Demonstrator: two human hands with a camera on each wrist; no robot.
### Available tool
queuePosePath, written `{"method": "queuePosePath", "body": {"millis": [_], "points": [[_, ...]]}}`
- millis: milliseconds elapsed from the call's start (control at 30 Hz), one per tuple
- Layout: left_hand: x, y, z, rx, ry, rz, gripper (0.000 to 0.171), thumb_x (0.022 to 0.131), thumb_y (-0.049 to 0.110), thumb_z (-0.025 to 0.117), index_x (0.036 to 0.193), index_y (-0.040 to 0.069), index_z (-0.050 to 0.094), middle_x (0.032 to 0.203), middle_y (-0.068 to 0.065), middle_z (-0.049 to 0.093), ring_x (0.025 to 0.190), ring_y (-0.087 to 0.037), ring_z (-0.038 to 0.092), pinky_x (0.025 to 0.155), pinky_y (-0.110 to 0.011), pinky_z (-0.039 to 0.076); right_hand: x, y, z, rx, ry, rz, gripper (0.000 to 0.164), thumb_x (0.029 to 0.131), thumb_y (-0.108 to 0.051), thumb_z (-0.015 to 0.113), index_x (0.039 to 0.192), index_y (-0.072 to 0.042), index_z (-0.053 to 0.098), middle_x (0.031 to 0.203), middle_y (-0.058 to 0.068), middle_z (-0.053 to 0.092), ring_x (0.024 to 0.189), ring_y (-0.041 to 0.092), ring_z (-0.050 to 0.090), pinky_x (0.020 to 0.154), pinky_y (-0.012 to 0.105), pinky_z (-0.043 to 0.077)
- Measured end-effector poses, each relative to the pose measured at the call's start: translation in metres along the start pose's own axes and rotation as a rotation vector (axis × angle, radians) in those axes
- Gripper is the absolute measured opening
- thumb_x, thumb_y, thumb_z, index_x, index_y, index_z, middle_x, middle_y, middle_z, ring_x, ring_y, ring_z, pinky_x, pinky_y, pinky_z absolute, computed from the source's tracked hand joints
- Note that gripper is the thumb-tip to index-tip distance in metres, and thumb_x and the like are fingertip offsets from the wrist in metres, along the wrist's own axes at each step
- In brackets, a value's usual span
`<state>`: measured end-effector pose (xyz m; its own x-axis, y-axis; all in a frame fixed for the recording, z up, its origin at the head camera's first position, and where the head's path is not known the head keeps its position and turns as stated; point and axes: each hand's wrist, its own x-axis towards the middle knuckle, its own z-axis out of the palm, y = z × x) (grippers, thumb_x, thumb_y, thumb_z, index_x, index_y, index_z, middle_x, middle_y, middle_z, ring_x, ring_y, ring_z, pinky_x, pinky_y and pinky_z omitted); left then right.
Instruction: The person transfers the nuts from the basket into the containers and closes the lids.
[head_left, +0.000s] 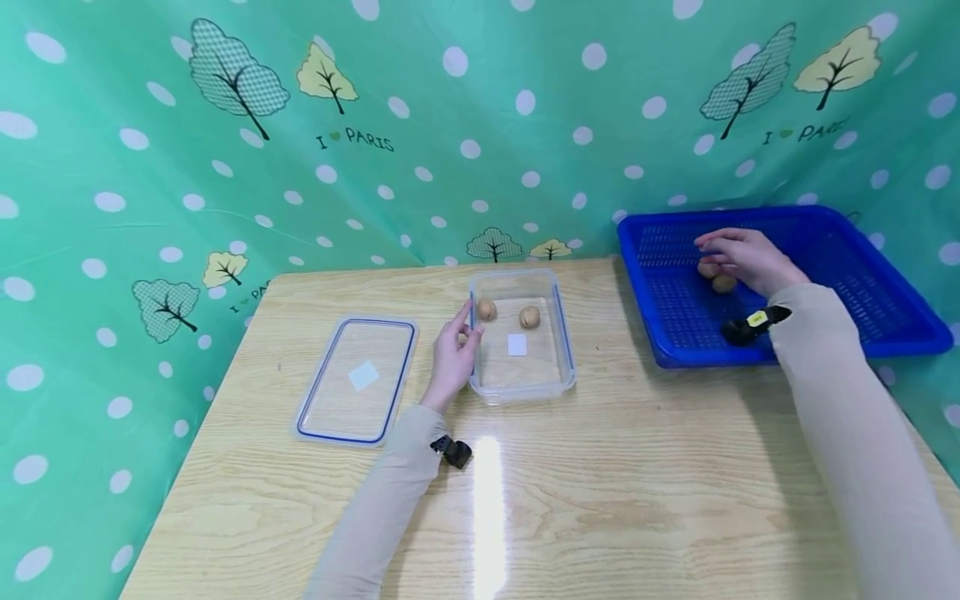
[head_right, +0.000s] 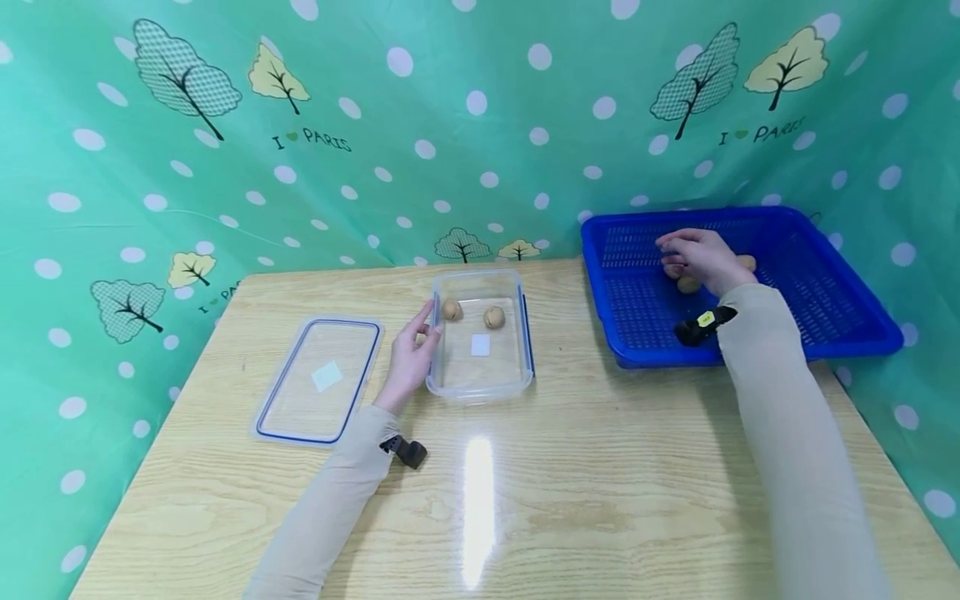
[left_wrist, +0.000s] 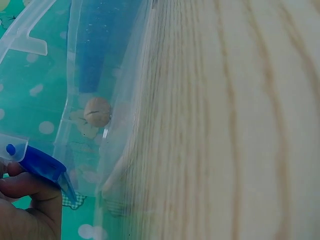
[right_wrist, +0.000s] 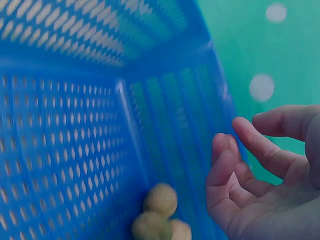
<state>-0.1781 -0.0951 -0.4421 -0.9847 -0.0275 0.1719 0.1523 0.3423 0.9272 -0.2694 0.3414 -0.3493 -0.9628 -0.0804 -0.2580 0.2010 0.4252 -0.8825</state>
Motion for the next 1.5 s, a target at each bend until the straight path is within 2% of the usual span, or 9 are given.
{"method": "queuePosePath", "body": {"millis": [200,267,467,600,767,900,1200,1367,1500], "points": [[-0.001,0.000,0.001,-0.006,-0.014,0.007,0.049,0.099,0.009,0.053,0.146,0.004,0.040,0.091,-0.008,0.048,0.053,-0.008,0.036,0.047,-0.018,0.036,0.001,0.018,-0.014,-0.023,0.089,0.025,0.024,0.102,-0.024,0.041,0.119,-0.013,0.054,0.098,-0.016,0.054,0.081,0.000,0.055,0.067,0.020,0.047],[-0.002,0.000,0.000,-0.005,-0.014,0.009,0.048,0.100,0.010,0.052,0.146,0.005,0.040,0.091,-0.008,0.049,0.055,-0.009,0.037,0.048,-0.018,0.036,0.001,0.022,-0.018,-0.064,0.120,0.034,0.031,0.103,-0.027,0.040,0.126,-0.010,0.052,0.107,-0.009,0.053,0.083,0.001,0.054,0.069,0.023,0.047],[-0.001,0.000,-0.001,0.009,0.009,0.019,0.046,0.101,0.011,0.050,0.145,0.004,0.041,0.090,-0.010,0.050,0.060,-0.011,0.039,0.052,-0.020,0.038,0.001,0.028,-0.024,-0.180,0.099,0.062,0.057,0.103,-0.032,0.035,0.146,0.006,0.031,0.136,0.018,0.038,0.095,0.003,0.049,0.099,0.047,0.039],[-0.001,0.000,0.000,0.034,0.019,0.032,0.044,0.102,0.008,0.048,0.145,0.003,0.042,0.088,-0.009,0.049,0.062,-0.012,0.039,0.053,-0.021,0.038,0.002,0.031,-0.026,-0.234,0.091,0.070,0.057,0.103,-0.030,0.037,0.144,0.010,0.033,0.125,0.016,0.046,0.088,0.004,0.051,0.090,0.043,0.045],[-0.001,-0.001,0.001,0.053,0.021,0.032,0.044,0.102,0.007,0.046,0.145,0.003,0.042,0.088,-0.010,0.049,0.066,-0.014,0.040,0.056,-0.022,0.039,0.004,0.033,-0.031,-0.255,0.024,0.071,0.053,0.102,-0.028,0.045,0.133,0.014,0.040,0.092,-0.007,0.056,0.074,0.004,0.053,0.067,0.026,0.051],[0.000,-0.002,0.001,0.057,0.022,0.039,0.043,0.102,0.005,0.044,0.145,0.002,0.042,0.091,-0.012,0.051,0.069,-0.015,0.042,0.058,-0.024,0.041,0.006,0.035,-0.033,-0.171,-0.033,0.089,0.047,0.101,-0.025,0.049,0.131,0.011,0.044,0.085,-0.016,0.056,0.076,0.001,0.057,0.070,0.022,0.052],[0.000,-0.002,0.001,0.028,0.015,0.032,0.043,0.102,0.004,0.043,0.145,0.002,0.041,0.093,-0.012,0.051,0.064,-0.013,0.043,0.054,-0.023,0.041,0.009,0.038,-0.034,-0.200,-0.110,0.128,0.051,0.102,-0.023,0.046,0.135,0.014,0.037,0.090,-0.012,0.056,0.080,0.007,0.056,0.073,0.029,0.053],[0.000,-0.004,0.001,0.018,0.016,0.046,0.043,0.102,0.005,0.042,0.145,0.002,0.041,0.093,-0.012,0.051,0.059,-0.011,0.043,0.050,-0.024,0.041,0.015,0.043,-0.033,-0.103,-0.196,0.202,0.023,0.099,-0.022,0.054,0.116,-0.006,0.054,0.090,-0.012,0.058,0.084,0.010,0.058,0.079,0.033,0.054],[0.000,-0.004,0.001,0.020,0.013,0.039,0.043,0.102,0.006,0.043,0.145,0.003,0.041,0.093,-0.012,0.052,0.056,-0.010,0.041,0.048,-0.022,0.040,0.019,0.047,-0.028,-0.089,-0.283,0.199,0.037,0.096,-0.017,0.059,0.123,0.005,0.044,0.114,0.009,0.049,0.092,0.012,0.060,0.088,0.037,0.052]]}}
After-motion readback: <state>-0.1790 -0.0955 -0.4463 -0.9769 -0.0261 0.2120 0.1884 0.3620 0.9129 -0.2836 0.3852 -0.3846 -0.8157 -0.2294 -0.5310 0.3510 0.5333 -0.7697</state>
